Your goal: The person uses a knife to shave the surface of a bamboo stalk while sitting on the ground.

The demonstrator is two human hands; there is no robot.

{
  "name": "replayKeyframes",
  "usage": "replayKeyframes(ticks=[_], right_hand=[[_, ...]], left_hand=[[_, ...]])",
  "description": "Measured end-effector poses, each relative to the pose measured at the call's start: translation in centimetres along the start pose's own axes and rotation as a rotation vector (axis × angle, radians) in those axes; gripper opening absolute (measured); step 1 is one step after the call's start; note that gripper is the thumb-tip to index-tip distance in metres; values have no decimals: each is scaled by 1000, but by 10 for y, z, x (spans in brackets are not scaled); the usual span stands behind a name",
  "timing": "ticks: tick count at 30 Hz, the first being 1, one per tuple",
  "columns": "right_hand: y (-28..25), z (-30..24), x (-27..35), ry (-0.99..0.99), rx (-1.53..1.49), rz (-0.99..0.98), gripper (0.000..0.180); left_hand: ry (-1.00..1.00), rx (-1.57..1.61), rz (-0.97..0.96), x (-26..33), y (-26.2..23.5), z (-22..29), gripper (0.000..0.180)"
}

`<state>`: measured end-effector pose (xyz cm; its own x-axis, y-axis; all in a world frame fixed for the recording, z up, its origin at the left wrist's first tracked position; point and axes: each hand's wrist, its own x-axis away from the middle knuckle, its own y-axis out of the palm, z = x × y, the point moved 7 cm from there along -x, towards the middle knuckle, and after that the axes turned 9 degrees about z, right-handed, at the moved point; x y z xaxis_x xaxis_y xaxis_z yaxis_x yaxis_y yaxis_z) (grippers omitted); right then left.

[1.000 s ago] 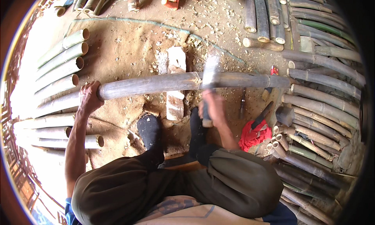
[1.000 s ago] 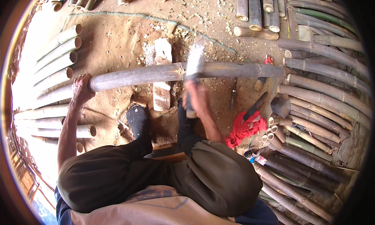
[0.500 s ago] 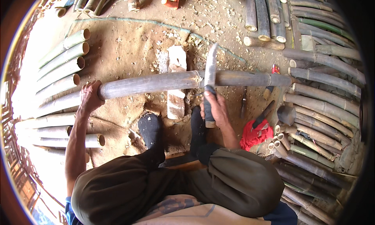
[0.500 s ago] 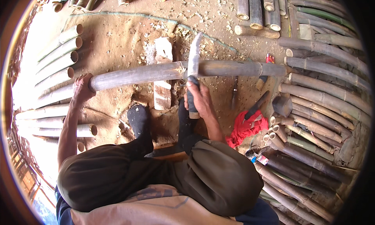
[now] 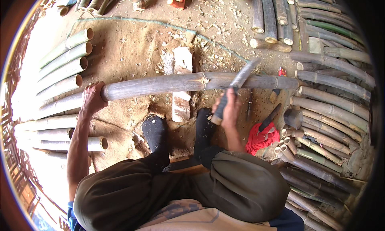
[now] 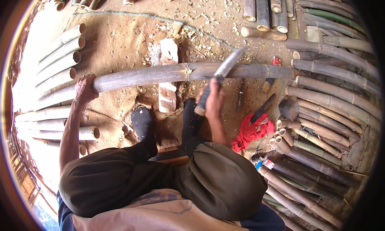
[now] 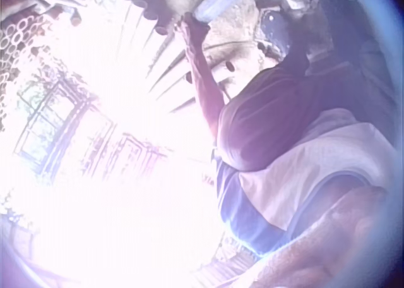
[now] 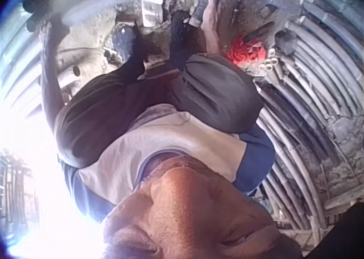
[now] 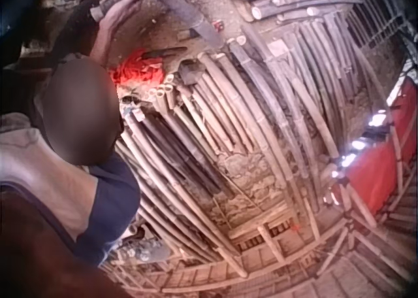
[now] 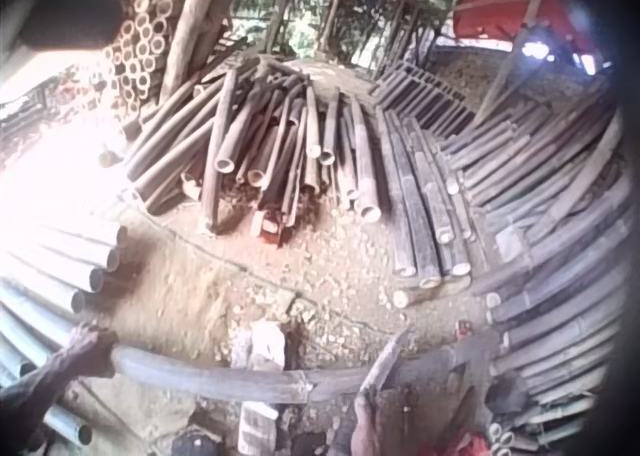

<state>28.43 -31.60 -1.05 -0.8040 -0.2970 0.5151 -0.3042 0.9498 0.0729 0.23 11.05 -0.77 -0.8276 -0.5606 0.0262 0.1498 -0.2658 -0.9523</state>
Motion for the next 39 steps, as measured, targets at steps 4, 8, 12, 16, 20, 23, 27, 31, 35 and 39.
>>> replayKeyframes(ticks=[4,8,12,16,20,23,27,31,35,39], right_hand=[[69,32,28,43,524,-556,35],[26,-6,5,-143,176,-173,40],[-9,-17,-4,-114,-4,142,39],[32,22,8,86,146,-149,26],[18,-1,4,-46,11,-66,34],[-1,-11,-3,-111,-84,180,44],[35,27,6,93,100,-188,28],[13,5,1,-69,-33,-61,37],[23,16,-2,-139,60,7,33],[35,21,2,-38,126,-170,32]], left_hand=[[-4,-19,-5,-1,3,1,42],[-2,-21,-20,-4,-3,8,44],[-88,-3,-202,-10,1,1,52],[-105,-18,-188,-10,1,-2,55],[-94,-29,-183,-9,1,-4,55],[-80,-19,-184,-12,3,1,54],[-92,-13,-184,-10,2,1,53],[-119,-9,-181,-5,-1,-2,54],[-72,-43,-161,-11,0,6,51],[-92,-31,-154,-7,-4,2,52]])
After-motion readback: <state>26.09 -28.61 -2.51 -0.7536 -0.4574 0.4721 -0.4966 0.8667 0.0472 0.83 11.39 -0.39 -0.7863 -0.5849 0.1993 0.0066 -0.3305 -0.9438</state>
